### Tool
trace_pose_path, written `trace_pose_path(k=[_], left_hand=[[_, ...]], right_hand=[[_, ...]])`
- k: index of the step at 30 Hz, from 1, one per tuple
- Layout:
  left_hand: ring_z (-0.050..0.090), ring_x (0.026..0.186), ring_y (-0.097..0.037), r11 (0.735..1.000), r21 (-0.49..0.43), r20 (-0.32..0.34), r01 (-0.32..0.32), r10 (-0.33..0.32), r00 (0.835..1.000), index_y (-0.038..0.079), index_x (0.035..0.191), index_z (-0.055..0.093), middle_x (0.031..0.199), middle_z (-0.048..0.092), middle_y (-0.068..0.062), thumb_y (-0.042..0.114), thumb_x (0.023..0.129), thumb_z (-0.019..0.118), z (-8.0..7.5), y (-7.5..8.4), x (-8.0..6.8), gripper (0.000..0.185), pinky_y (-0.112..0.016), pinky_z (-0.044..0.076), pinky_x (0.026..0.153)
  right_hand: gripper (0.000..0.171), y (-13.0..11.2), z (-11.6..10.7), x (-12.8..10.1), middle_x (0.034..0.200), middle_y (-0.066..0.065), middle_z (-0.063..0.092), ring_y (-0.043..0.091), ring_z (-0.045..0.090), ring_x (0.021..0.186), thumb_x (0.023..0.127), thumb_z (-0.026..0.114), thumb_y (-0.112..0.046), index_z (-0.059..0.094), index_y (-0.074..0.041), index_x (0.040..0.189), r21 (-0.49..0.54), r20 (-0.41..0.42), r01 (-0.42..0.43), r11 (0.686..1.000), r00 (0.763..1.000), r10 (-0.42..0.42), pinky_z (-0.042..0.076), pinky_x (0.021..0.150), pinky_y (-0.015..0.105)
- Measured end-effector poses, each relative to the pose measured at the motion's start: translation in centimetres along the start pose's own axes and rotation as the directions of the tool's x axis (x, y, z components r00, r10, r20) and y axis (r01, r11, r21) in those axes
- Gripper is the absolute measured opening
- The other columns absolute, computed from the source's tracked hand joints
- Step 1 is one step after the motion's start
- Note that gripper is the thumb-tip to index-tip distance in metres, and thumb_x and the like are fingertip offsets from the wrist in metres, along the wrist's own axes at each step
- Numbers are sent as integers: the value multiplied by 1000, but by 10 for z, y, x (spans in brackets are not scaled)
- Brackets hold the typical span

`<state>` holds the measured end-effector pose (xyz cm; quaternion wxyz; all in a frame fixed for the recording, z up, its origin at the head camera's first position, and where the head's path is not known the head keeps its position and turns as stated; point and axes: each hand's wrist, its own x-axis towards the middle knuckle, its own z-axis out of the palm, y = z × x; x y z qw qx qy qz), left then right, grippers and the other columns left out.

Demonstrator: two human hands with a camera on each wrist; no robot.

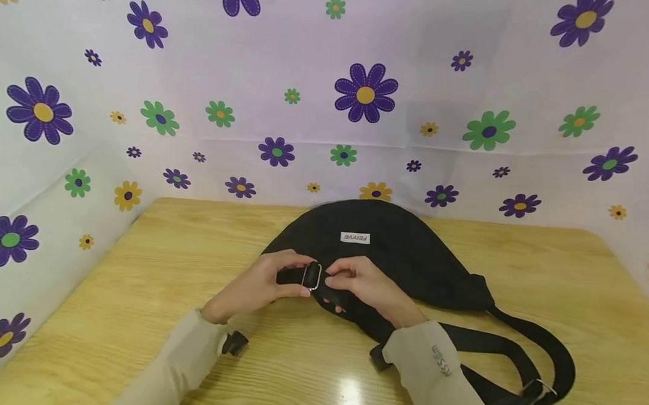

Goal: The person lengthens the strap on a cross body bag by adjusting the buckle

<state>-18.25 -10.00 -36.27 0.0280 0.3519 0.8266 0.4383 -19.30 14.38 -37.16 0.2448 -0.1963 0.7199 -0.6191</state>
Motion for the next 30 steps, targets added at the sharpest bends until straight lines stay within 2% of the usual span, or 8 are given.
trace_pose_path(k=[3, 7, 12, 19, 24, 30], left_hand=[[62, 110, -23, 999, -7, -18, 34, -34, 999, 1, 129, 66, 111, 67, -3, 17, 90, 80, -1, 1, 0, 45, -40, 50, 95], [61, 105, -21, 999, -10, -22, 36, -36, 999, 1, 129, 67, 109, 66, -3, 17, 90, 80, -1, 2, 2, 44, -37, 50, 92], [60, 103, -16, 999, 8, -24, 32, -32, 999, 2, 127, 68, 108, 67, -1, 17, 88, 82, 1, 2, 3, 44, -33, 50, 93], [61, 103, -16, 1000, -1, -28, 27, -27, 999, 2, 127, 68, 109, 67, -2, 16, 88, 82, 2, 0, 3, 44, -33, 50, 92], [59, 98, -15, 999, -31, -10, 31, -31, 999, -2, 127, 67, 107, 67, -2, 13, 87, 83, 0, 2, 6, 46, -30, 50, 87], [56, 92, -16, 998, -51, 13, 23, -22, 1000, -2, 126, 68, 106, 66, -2, 12, 88, 82, 3, 1, 4, 43, -28, 48, 80]], right_hand=[[21, 1, -8, -3, 87, 15, 71, 17, 62, 61, 102, 55, -3, 61, 14, 112, 29, 84, -1, 1000, 996, -1, 54, 61, 29], [23, 3, -18, -7, 86, 15, 71, 15, 61, 57, 103, 52, -3, 61, 16, 111, 50, 179, -9, 999, 984, -1, 52, 56, 26], [23, 6, -25, -12, 85, 15, 71, 13, 62, 56, 103, 51, -1, 61, 18, 108, 49, 219, 0, 999, 976, -11, 52, 56, 25], [19, 7, -19, -9, 81, 14, 70, 13, 60, 54, 102, 50, 2, 63, 15, 100, -21, 174, 49, 999, 984, -45, 52, 56, 25], [18, 3, -11, -4, 81, 13, 70, 14, 59, 54, 103, 49, 2, 63, 12, 102, -1, 129, 53, 999, 990, -52, 51, 55, 25], [19, 0, 2, -2, 84, 14, 70, 16, 59, 57, 103, 48, 0, 64, 11, 106, 18, 59, 13, 1000, 998, -14, 52, 58, 27]])
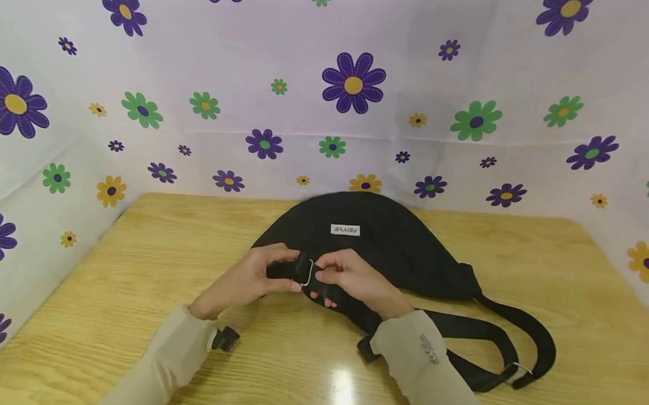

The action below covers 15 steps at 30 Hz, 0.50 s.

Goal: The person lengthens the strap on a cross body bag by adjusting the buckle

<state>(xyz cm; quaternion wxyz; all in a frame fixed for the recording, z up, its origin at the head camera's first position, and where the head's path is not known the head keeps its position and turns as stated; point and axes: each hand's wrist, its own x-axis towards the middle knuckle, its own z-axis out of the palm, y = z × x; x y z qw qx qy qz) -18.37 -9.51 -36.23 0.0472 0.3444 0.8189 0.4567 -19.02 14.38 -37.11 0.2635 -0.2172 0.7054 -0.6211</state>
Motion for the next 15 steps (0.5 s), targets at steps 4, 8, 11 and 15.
trace_pose_path(k=[4, 8, 11, 15], left_hand=[[56, 91, -15, 1000, 4, 9, -16, 16, 1000, -2, 126, 67, 106, 66, -2, 11, 89, 80, 0, -1, 0, 41, -27, 47, 78], [57, 94, -14, 999, 11, 15, -31, 31, 999, -3, 129, 66, 109, 67, -4, 11, 91, 78, 1, 1, 1, 42, -27, 48, 81], [56, 93, -14, 999, 19, 4, -36, 35, 999, -2, 129, 66, 108, 67, -3, 11, 90, 79, 1, 2, 2, 43, -27, 47, 81], [55, 92, -14, 999, 12, 12, -30, 30, 999, -2, 128, 67, 107, 66, -2, 10, 89, 80, 2, 3, 1, 42, -27, 46, 82]], right_hand=[[20, -1, 4, 4, 86, 15, 70, 17, 60, 60, 103, 49, -2, 65, 11, 106, 7, -25, -16, 1000, 1000, 16, 52, 60, 28], [19, -3, 5, 5, 87, 16, 70, 18, 60, 61, 103, 50, -3, 66, 7, 105, 3, -48, -40, 999, 998, 40, 52, 63, 29], [20, -4, 4, 3, 88, 16, 70, 19, 61, 63, 103, 49, -3, 65, 7, 107, 13, -54, -42, 999, 998, 43, 53, 64, 29], [20, -3, 2, -1, 89, 16, 70, 19, 63, 67, 103, 48, 0, 61, 12, 112, 52, 7, -21, 998, 1000, 20, 56, 65, 29]])
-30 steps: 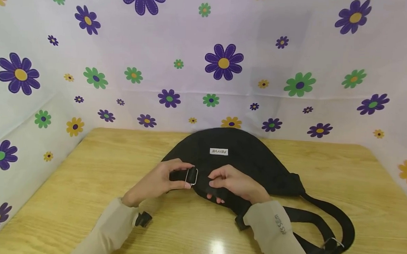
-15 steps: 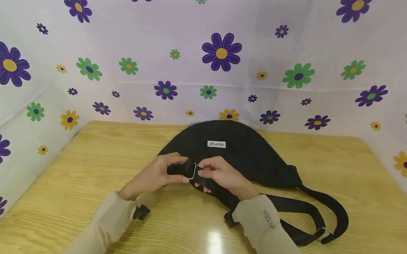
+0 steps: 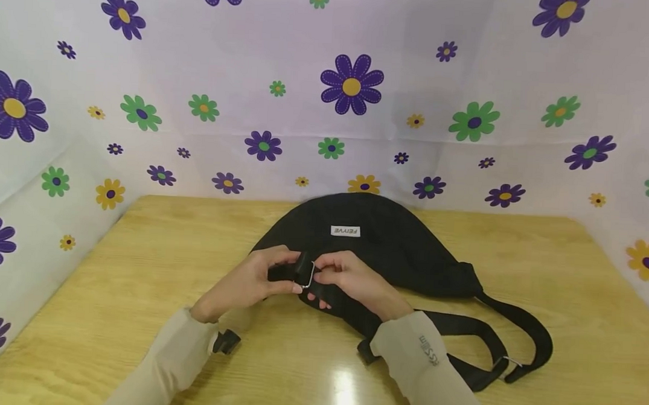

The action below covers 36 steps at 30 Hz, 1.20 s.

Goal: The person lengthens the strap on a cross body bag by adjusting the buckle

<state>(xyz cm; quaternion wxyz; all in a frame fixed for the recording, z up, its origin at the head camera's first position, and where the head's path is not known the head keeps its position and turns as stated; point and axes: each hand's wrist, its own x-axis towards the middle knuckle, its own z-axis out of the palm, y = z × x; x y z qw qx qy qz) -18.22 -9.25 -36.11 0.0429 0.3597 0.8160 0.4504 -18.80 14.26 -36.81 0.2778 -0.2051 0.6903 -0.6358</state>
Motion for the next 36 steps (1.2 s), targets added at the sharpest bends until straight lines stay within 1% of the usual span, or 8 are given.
trace_pose_path(k=[3, 6, 11, 15, 22, 26, 32, 36], left_hand=[[55, 93, -15, 1000, -19, 5, 11, -11, 1000, -2, 127, 67, 107, 66, -2, 10, 89, 80, -1, 1, -1, 42, -27, 46, 82], [57, 96, -15, 999, -31, -8, 24, -24, 1000, -2, 129, 66, 109, 66, -2, 10, 90, 79, -3, 2, -1, 43, -29, 48, 84], [60, 105, -18, 999, -35, -17, 40, -41, 999, -4, 132, 63, 114, 67, -6, 10, 90, 79, -2, 2, 2, 47, -34, 50, 93], [60, 107, -19, 999, -24, -4, 36, -36, 999, -5, 132, 62, 116, 67, -8, 11, 91, 78, 0, 1, 3, 47, -36, 50, 94], [60, 102, -17, 1000, -7, -7, 14, -14, 1000, -3, 125, 67, 113, 68, -6, 10, 90, 79, -3, 3, 1, 39, -32, 51, 91], [60, 99, -15, 999, -39, 2, 11, -11, 1000, -1, 121, 69, 110, 68, -4, 10, 90, 79, -2, 3, 1, 35, -32, 50, 89], [60, 94, -17, 997, -79, 2, 26, -26, 1000, 0, 118, 69, 107, 69, -3, 8, 88, 81, -2, 4, -1, 34, -41, 50, 84], [63, 95, -15, 994, -98, 27, 40, -38, 999, -1, 119, 66, 109, 70, -5, 4, 85, 82, -3, 3, -1, 37, -36, 53, 85]], right_hand=[[21, -1, -5, -3, 91, 16, 70, 19, 65, 69, 102, 46, 2, 58, 14, 115, -7, 81, 24, 1000, 996, -23, 57, 67, 31], [21, -2, -14, -6, 91, 18, 70, 20, 65, 69, 103, 46, 1, 58, 15, 113, -56, 136, 34, 998, 990, -26, 57, 71, 33], [21, 3, -28, -14, 85, 19, 69, 22, 64, 68, 103, 47, 1, 60, 17, 100, -134, 144, 36, 990, 989, -17, 55, 76, 35], [21, 3, -27, -15, 81, 16, 67, 22, 63, 66, 104, 48, 1, 61, 13, 95, -165, 119, 53, 985, 992, -34, 55, 74, 36], [18, -3, -9, -6, 81, 11, 67, 19, 62, 64, 104, 49, -1, 63, 8, 98, -117, 27, 35, 992, 999, -32, 55, 69, 32], [17, -3, 1, -3, 81, 11, 67, 19, 62, 64, 103, 49, 0, 63, 9, 98, -89, -27, 39, 995, 999, -41, 56, 67, 31], [18, -5, 9, 0, 83, 13, 68, 22, 63, 68, 104, 49, -2, 64, 9, 100, -76, -77, 45, 996, 996, -51, 57, 69, 34], [17, -5, 9, 0, 83, 13, 68, 22, 62, 69, 104, 51, -2, 64, 8, 101, -75, -87, 43, 996, 995, -50, 56, 70, 34]])
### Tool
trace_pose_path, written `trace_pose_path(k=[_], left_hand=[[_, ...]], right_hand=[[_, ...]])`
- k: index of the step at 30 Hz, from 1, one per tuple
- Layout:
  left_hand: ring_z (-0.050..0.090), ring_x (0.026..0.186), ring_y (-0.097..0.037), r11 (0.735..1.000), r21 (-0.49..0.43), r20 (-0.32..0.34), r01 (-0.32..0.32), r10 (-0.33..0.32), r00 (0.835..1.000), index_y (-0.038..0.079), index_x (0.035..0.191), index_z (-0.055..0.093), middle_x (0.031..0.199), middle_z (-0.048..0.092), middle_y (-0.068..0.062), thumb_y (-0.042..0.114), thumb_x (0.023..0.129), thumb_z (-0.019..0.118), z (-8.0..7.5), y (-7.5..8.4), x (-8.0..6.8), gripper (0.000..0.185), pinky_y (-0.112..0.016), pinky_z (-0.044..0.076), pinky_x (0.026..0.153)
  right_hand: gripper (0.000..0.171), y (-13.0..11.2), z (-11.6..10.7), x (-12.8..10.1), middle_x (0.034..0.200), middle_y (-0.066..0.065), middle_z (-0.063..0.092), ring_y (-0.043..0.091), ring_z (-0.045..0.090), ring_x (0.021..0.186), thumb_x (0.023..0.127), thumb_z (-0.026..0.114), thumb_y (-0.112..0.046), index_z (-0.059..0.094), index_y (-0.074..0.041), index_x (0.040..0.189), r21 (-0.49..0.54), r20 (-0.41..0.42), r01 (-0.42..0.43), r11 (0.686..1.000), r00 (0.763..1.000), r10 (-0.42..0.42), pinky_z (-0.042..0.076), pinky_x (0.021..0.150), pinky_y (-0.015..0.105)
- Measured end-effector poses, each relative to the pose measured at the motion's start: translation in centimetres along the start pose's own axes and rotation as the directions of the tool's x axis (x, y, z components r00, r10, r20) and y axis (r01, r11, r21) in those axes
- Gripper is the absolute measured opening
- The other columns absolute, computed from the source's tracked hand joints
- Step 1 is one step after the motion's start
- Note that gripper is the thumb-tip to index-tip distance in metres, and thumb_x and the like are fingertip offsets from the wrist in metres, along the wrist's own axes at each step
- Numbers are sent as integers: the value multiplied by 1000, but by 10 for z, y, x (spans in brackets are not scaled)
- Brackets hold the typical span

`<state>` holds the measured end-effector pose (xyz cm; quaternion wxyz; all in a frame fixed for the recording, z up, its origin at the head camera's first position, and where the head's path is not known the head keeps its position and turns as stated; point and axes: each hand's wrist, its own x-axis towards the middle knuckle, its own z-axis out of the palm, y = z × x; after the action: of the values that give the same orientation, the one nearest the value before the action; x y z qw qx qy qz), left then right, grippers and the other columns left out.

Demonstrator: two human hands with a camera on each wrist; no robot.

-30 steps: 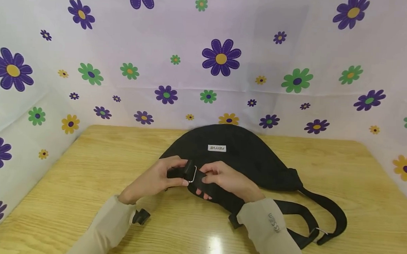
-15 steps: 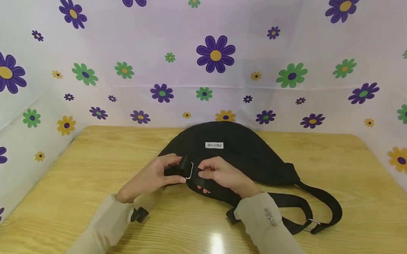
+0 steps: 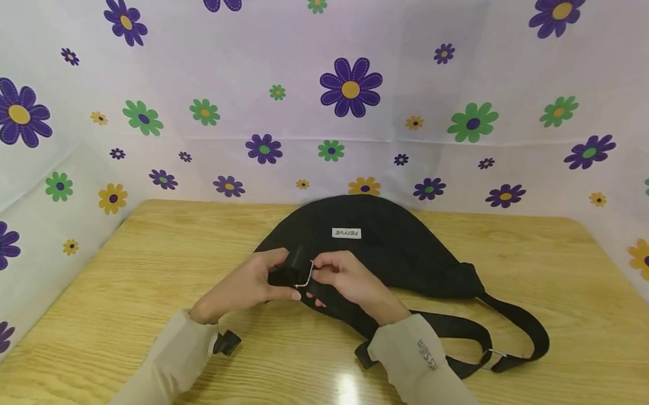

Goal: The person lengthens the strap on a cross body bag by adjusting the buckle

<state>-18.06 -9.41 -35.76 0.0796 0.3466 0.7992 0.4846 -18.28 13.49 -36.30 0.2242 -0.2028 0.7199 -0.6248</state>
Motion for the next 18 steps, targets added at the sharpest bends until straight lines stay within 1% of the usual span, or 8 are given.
trace_pose_path(k=[3, 6, 8, 10, 11, 13, 16, 18], left_hand=[[63, 91, -12, 999, 27, 7, 23, -23, 1000, 0, 116, 65, 106, 71, -5, 3, 84, 83, 0, -1, 1, 37, -28, 52, 80], [59, 85, -10, 997, 67, -4, 37, -36, 999, 1, 106, 66, 98, 70, -3, 5, 84, 83, 0, 0, 0, 28, -25, 50, 74], [58, 84, -11, 996, 81, -12, 39, -38, 999, 2, 102, 67, 96, 70, -1, 7, 85, 83, 0, 0, 0, 24, -25, 48, 73], [59, 86, -11, 996, 83, -18, 36, -35, 999, 2, 102, 68, 98, 70, -2, 6, 86, 82, 1, 0, 0, 22, -26, 49, 75], [60, 89, -12, 996, 80, -20, 36, -34, 999, 2, 104, 68, 100, 70, -3, 6, 86, 82, 1, 0, 0, 22, -27, 50, 78], [64, 98, -15, 997, 73, -27, 27, -25, 999, 0, 110, 70, 107, 71, -6, 4, 86, 81, 1, 0, 0, 27, -33, 53, 87], [65, 104, -18, 997, 76, -36, 12, -9, 999, -2, 114, 70, 111, 71, -8, 4, 88, 79, 0, -1, 1, 29, -40, 52, 92], [64, 107, -19, 996, 84, -39, 10, -7, 999, -2, 116, 70, 112, 71, -8, 4, 89, 78, 0, -1, 0, 29, -40, 52, 94]], right_hand=[[16, 0, -1, -1, 84, 13, 68, 22, 63, 70, 103, 52, -2, 63, 9, 103, 9, -4, 4, 1000, 1000, -4, 56, 70, 34], [15, 1, -2, -1, 91, 12, 70, 23, 64, 73, 101, 52, 2, 57, 10, 114, 50, -2, 14, 999, 1000, -14, 57, 69, 34], [26, 1, -2, -2, 98, 12, 69, 24, 64, 77, 99, 54, 5, 50, 11, 123, 84, 16, 33, 996, 999, -35, 57, 70, 34], [39, 1, -1, -2, 102, 12, 68, 23, 65, 80, 96, 57, 9, 41, 12, 131, 108, 39, 68, 992, 997, -72, 57, 72, 33], [45, 0, 0, -1, 102, 12, 68, 23, 64, 82, 94, 59, 10, 39, 13, 134, 98, 46, 90, 991, 994, -95, 57, 73, 33], [52, 0, 2, 0, 103, 12, 68, 23, 65, 88, 92, 64, 10, 37, 15, 136, 40, 48, 138, 990, 989, -140, 56, 81, 34], [53, -1, 5, 2, 101, 12, 69, 24, 65, 94, 89, 69, 8, 41, 15, 133, -75, 22, 192, 979, 981, -191, 51, 95, 42], [52, -1, 7, 2, 101, 12, 70, 23, 64, 98, 88, 71, 5, 44, 14, 132, -136, -2, 198, 971, 980, -201, 45, 103, 46]])
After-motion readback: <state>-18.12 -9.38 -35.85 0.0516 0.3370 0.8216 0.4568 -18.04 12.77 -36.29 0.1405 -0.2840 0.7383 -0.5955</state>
